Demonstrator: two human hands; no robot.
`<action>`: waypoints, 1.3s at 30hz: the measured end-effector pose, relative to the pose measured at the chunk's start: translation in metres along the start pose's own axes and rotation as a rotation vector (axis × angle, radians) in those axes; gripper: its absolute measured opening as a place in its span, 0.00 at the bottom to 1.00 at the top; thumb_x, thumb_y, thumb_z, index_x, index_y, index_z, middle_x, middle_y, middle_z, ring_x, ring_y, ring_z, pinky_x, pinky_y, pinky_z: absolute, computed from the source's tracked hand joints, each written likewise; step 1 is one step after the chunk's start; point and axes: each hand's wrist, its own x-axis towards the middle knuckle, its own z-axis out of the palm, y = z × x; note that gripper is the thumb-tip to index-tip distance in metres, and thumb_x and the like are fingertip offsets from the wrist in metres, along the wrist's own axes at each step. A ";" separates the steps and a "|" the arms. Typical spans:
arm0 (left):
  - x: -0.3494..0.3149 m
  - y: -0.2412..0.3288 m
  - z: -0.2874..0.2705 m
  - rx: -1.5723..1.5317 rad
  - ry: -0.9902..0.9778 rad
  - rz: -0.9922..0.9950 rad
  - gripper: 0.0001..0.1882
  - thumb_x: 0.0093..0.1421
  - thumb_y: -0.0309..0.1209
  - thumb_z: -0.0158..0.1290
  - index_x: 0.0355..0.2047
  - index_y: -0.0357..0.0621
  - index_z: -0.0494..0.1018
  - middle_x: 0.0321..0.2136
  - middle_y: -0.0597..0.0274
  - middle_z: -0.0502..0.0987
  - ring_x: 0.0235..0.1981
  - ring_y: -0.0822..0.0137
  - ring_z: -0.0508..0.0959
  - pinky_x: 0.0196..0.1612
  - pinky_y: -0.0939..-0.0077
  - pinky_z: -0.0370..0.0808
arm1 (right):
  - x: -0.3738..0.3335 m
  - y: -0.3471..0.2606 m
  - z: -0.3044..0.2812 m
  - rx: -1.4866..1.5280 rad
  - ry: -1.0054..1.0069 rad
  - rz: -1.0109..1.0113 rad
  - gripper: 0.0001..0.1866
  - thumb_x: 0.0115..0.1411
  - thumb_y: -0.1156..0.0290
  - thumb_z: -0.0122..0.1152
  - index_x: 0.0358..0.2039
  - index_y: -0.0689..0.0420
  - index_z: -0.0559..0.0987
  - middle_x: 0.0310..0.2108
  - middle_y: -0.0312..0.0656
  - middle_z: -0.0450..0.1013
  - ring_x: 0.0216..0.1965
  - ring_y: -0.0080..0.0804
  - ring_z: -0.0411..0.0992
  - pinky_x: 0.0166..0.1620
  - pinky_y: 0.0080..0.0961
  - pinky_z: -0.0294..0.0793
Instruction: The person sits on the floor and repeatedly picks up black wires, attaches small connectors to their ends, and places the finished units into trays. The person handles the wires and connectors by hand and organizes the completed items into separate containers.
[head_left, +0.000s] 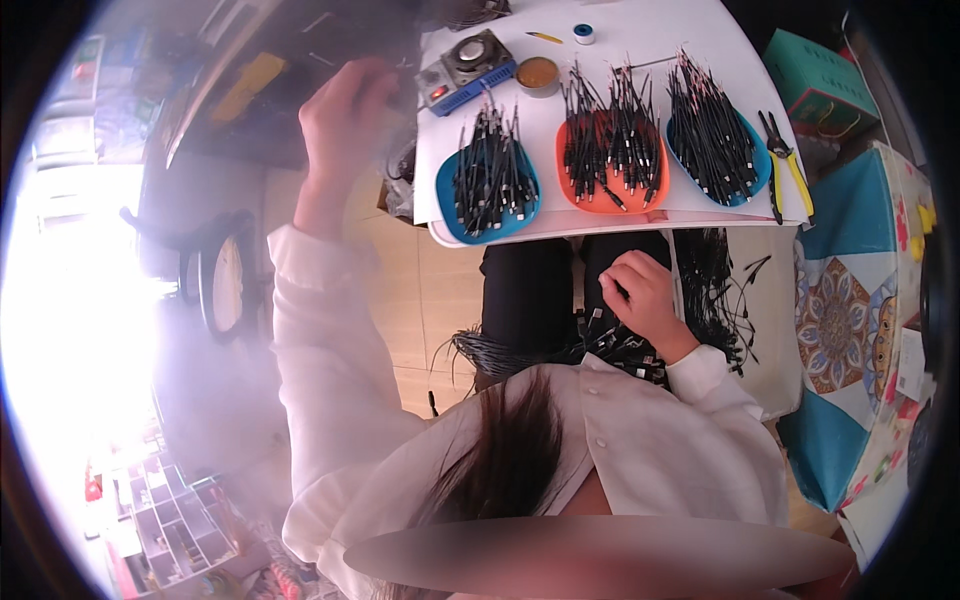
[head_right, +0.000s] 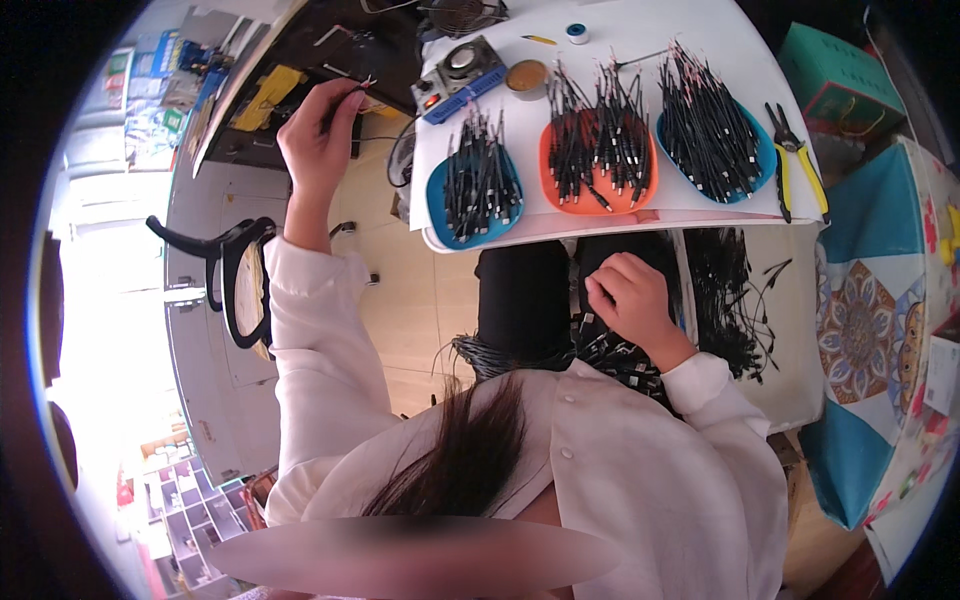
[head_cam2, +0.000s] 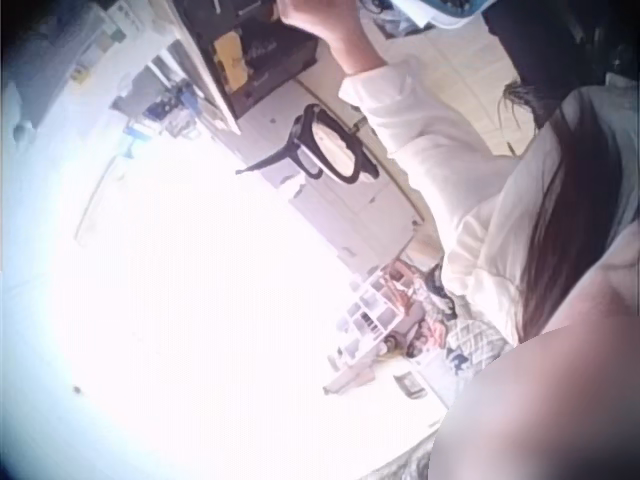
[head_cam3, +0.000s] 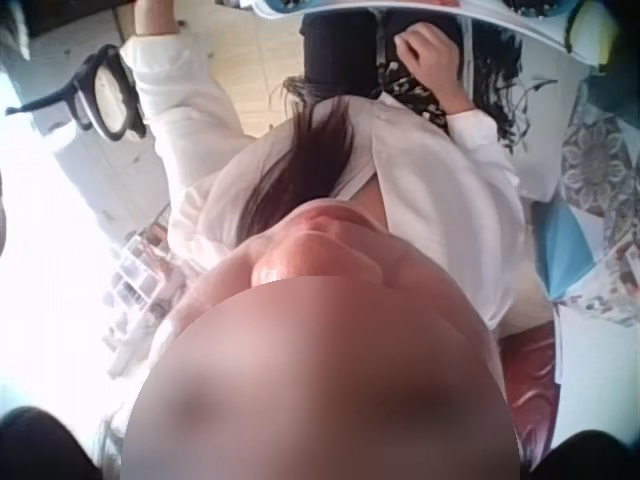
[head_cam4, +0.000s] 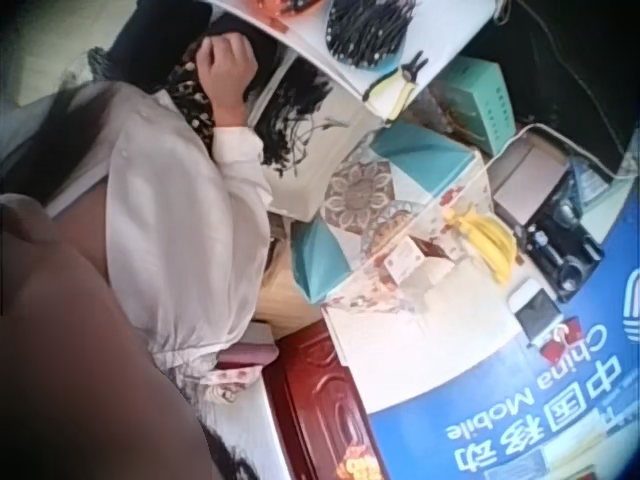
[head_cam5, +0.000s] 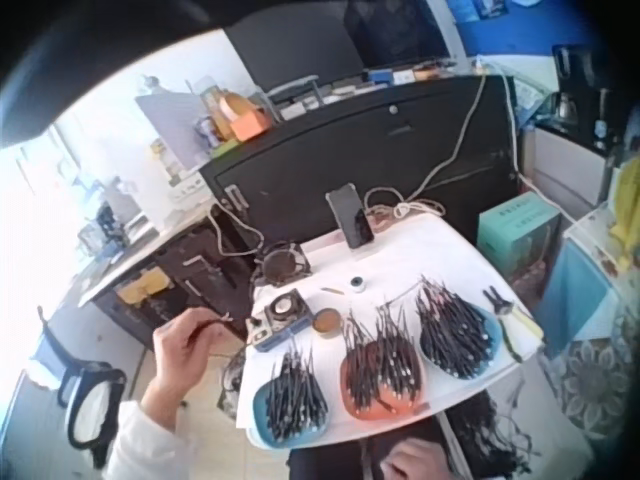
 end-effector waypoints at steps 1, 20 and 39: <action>-0.007 0.013 -0.013 -0.026 0.053 0.015 0.05 0.59 0.18 0.56 0.36 0.33 0.76 0.26 0.61 0.81 0.29 0.76 0.80 0.33 0.86 0.74 | -0.001 -0.001 0.001 -0.003 0.001 -0.006 0.05 0.49 0.76 0.64 0.22 0.59 0.75 0.24 0.40 0.69 0.25 0.39 0.70 0.28 0.31 0.70; -0.071 0.283 -0.038 -1.311 0.111 -0.060 0.07 0.66 0.24 0.51 0.40 0.32 0.67 0.29 0.54 0.78 0.22 0.77 0.70 0.26 0.86 0.70 | -0.003 -0.158 -0.081 0.442 0.113 -0.092 0.24 0.62 0.62 0.60 0.54 0.60 0.67 0.42 0.47 0.73 0.42 0.39 0.74 0.42 0.31 0.72; -0.151 0.197 0.035 -1.191 -0.531 -0.720 0.15 0.62 0.26 0.52 0.49 0.34 0.72 0.46 0.53 0.77 0.42 0.68 0.76 0.42 0.75 0.72 | -0.171 0.041 -0.189 -0.012 0.431 0.860 0.18 0.70 0.58 0.44 0.34 0.61 0.72 0.23 0.40 0.71 0.24 0.30 0.70 0.31 0.28 0.69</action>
